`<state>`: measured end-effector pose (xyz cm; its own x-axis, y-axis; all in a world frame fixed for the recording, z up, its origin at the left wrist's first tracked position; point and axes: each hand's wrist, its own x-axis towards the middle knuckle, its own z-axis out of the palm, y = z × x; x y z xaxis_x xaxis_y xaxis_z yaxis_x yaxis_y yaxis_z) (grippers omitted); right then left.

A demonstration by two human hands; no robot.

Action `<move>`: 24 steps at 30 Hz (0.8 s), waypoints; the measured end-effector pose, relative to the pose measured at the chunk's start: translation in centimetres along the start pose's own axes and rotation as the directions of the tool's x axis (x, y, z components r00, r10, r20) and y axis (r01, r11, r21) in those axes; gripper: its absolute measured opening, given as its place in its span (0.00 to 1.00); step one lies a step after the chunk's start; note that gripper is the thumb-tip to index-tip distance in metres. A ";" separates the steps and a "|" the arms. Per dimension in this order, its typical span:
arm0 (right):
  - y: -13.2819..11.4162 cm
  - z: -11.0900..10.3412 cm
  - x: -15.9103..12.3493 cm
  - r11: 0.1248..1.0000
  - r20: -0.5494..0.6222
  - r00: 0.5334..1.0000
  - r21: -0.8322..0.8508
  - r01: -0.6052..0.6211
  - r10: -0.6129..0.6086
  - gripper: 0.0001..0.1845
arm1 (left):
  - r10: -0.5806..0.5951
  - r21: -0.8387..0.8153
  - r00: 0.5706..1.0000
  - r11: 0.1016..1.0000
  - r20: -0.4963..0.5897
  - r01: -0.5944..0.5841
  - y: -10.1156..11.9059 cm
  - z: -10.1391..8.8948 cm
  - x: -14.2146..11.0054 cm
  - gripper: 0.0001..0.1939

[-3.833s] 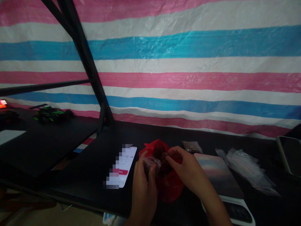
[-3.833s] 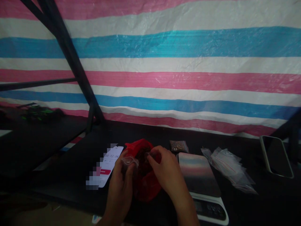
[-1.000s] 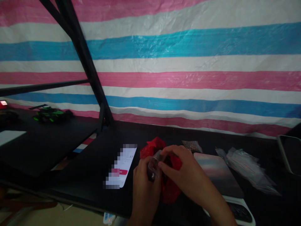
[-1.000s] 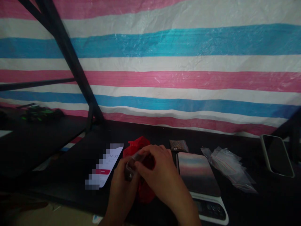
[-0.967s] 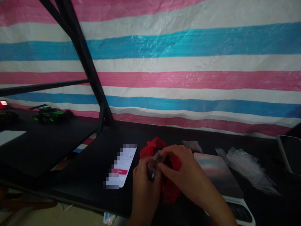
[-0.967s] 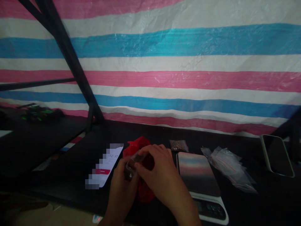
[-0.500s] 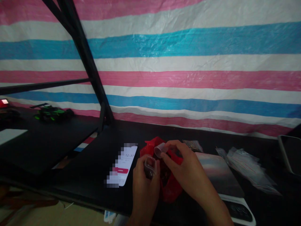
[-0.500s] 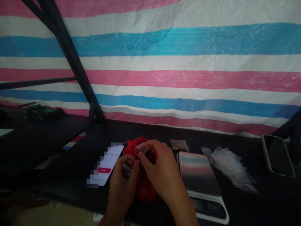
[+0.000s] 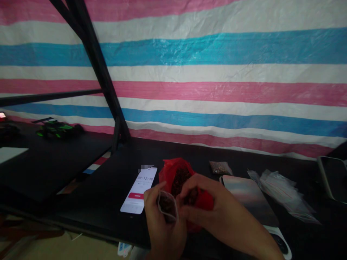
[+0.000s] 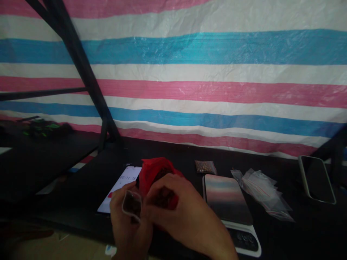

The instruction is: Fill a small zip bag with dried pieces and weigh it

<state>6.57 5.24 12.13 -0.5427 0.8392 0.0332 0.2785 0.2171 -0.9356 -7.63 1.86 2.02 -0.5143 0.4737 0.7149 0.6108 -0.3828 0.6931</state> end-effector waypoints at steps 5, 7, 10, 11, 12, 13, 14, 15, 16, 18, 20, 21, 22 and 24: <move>-0.8 0.4 -0.5 1.000 -0.019 1.000 -0.008 -0.020 0.020 0.10 | 0.068 0.084 0.996 0.994 0.062 -0.073 -1.3 -0.4 -0.4 0.35; -0.1 0.4 0.1 0.999 -0.102 0.994 -0.006 0.036 -0.036 0.05 | 0.100 0.089 0.988 0.990 0.121 -0.111 -1.1 -0.3 -0.7 0.39; 0.8 0.1 0.6 0.994 -0.228 0.970 0.040 0.097 -0.086 0.07 | 0.033 -0.038 0.981 0.999 0.194 -0.026 -0.1 0.0 -1.1 0.38; 0.9 0.0 0.7 0.992 -0.261 0.961 0.064 0.108 -0.088 0.08 | -0.021 -0.094 0.977 0.995 0.213 0.042 0.2 0.1 -1.2 0.36; 1.1 -0.2 0.7 0.989 -0.283 0.956 0.095 0.114 -0.083 0.09 | -0.086 -0.140 0.968 0.983 0.234 0.121 0.4 0.2 -1.3 0.32; 1.2 -0.3 0.7 0.985 -0.293 0.953 0.128 0.116 -0.075 0.10 | -0.149 -0.177 0.955 0.964 0.255 0.198 0.6 0.3 -1.3 0.28; 1.3 -0.4 0.7 0.980 -0.297 0.953 0.160 0.117 -0.065 0.11 | -0.201 -0.205 0.938 0.943 0.283 0.264 0.6 0.4 -1.3 0.24; 1.4 -0.5 0.7 0.975 -0.298 0.953 0.188 0.115 -0.055 0.11 | -0.242 -0.225 0.920 0.921 0.310 0.318 0.6 0.4 -1.2 0.20; 1.5 -0.5 0.8 0.971 -0.301 0.952 0.210 0.114 -0.047 0.11 | -0.279 -0.239 0.903 0.900 0.327 0.365 0.6 0.5 -1.0 0.17; 1.8 -0.5 1.0 0.965 -0.318 0.947 0.233 0.119 -0.040 0.12 | -0.348 -0.267 0.884 0.861 0.312 0.433 0.6 0.7 -0.6 0.16; 2.1 -0.4 1.3 0.961 -0.339 0.940 0.243 0.134 -0.046 0.14 | -0.402 -0.288 0.878 0.836 0.259 0.467 0.7 0.9 -0.1 0.19; 2.3 -0.3 1.4 0.958 -0.346 0.937 0.250 0.144 -0.050 0.15 | -0.422 -0.292 0.876 0.829 0.235 0.477 0.8 1.0 0.1 0.20; 2.4 -0.2 1.6 0.953 -0.353 0.934 0.260 0.153 -0.054 0.16 | -0.436 -0.293 0.871 0.822 0.226 0.488 0.9 1.1 0.2 0.21; 2.7 0.1 2.0 0.945 -0.360 0.932 0.284 0.161 -0.050 0.17 | -0.460 -0.292 0.855 0.806 0.239 0.515 1.0 1.3 0.4 0.22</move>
<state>6.17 7.47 9.62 -0.2346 0.9504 0.2043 -0.0492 0.1983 -0.9789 -6.47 2.69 2.87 -0.5769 0.7707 0.2706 0.0518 -0.2961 0.9538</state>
